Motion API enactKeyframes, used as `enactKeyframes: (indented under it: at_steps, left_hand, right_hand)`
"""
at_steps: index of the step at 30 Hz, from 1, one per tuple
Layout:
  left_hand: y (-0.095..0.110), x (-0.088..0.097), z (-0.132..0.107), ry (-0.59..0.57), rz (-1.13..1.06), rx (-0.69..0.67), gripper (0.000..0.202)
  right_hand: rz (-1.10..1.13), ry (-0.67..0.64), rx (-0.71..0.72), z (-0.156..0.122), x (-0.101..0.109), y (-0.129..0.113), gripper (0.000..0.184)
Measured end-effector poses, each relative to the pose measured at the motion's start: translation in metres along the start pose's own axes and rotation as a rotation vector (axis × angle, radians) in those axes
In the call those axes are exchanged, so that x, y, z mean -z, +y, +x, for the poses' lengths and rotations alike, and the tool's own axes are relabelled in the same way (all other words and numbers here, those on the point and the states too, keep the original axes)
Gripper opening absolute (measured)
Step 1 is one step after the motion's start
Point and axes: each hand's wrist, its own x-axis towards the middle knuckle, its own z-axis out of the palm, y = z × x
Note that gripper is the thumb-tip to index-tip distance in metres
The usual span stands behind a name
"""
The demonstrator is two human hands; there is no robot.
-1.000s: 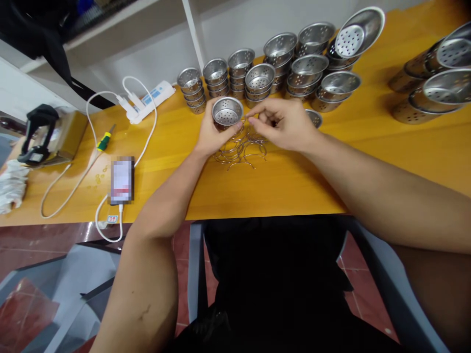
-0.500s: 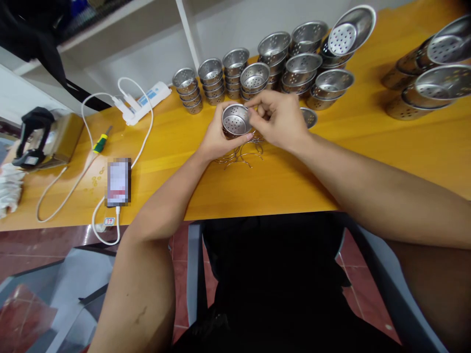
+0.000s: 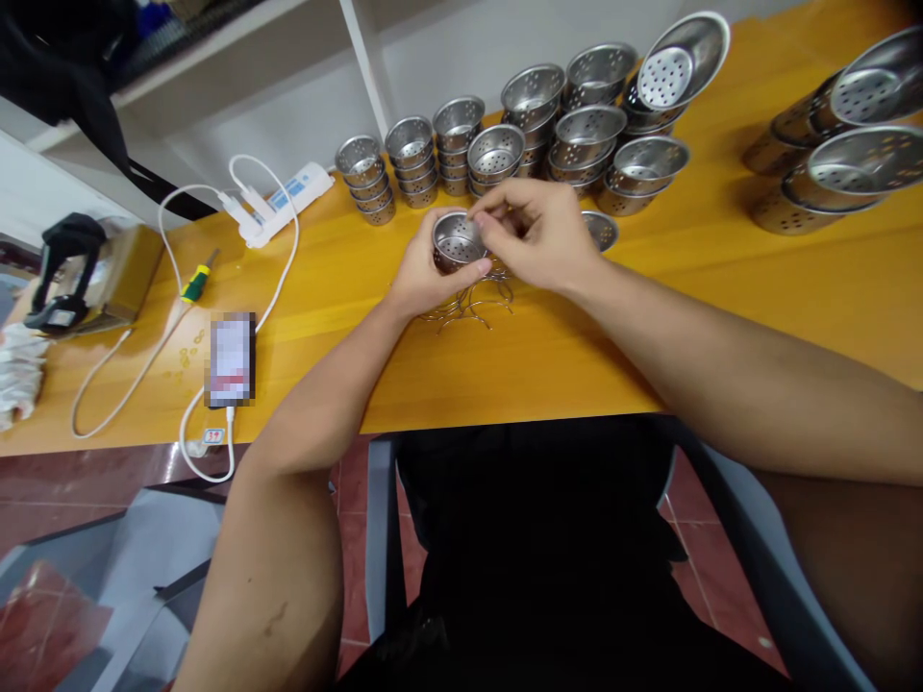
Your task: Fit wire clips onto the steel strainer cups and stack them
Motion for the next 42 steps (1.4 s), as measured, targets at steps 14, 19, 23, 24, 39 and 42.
enactKeyframes:
  at_steps: [14,19,23,24,39,42]
  left_hand:
    - [0.017,-0.001,0.006,-0.001,-0.026,0.002,0.104]
    - [0.013,-0.001,0.006,-0.015,-0.024,0.012,0.102]
    - [0.007,0.0,0.005,-0.042,-0.041,0.022,0.104]
    - [0.007,0.0,0.005,-0.045,-0.041,0.032,0.104]
    - [0.008,0.001,0.006,0.026,-0.012,0.009,0.102]
    - [-0.002,0.001,0.007,0.063,-0.002,0.01,0.103]
  right_hand:
    - [0.351,-0.229,-0.099,0.005,0.004,-0.006,0.095]
    - [0.355,-0.224,-0.096,0.007,0.005,-0.006,0.095]
    - [0.322,-0.239,-0.132,0.008,0.005,-0.002,0.094]
    - [0.32,-0.242,-0.135,0.008,0.005,-0.002,0.094]
    - [0.019,-0.058,0.008,0.002,0.009,0.012,0.089]
    - [-0.074,-0.093,0.076,-0.001,0.014,0.007,0.07]
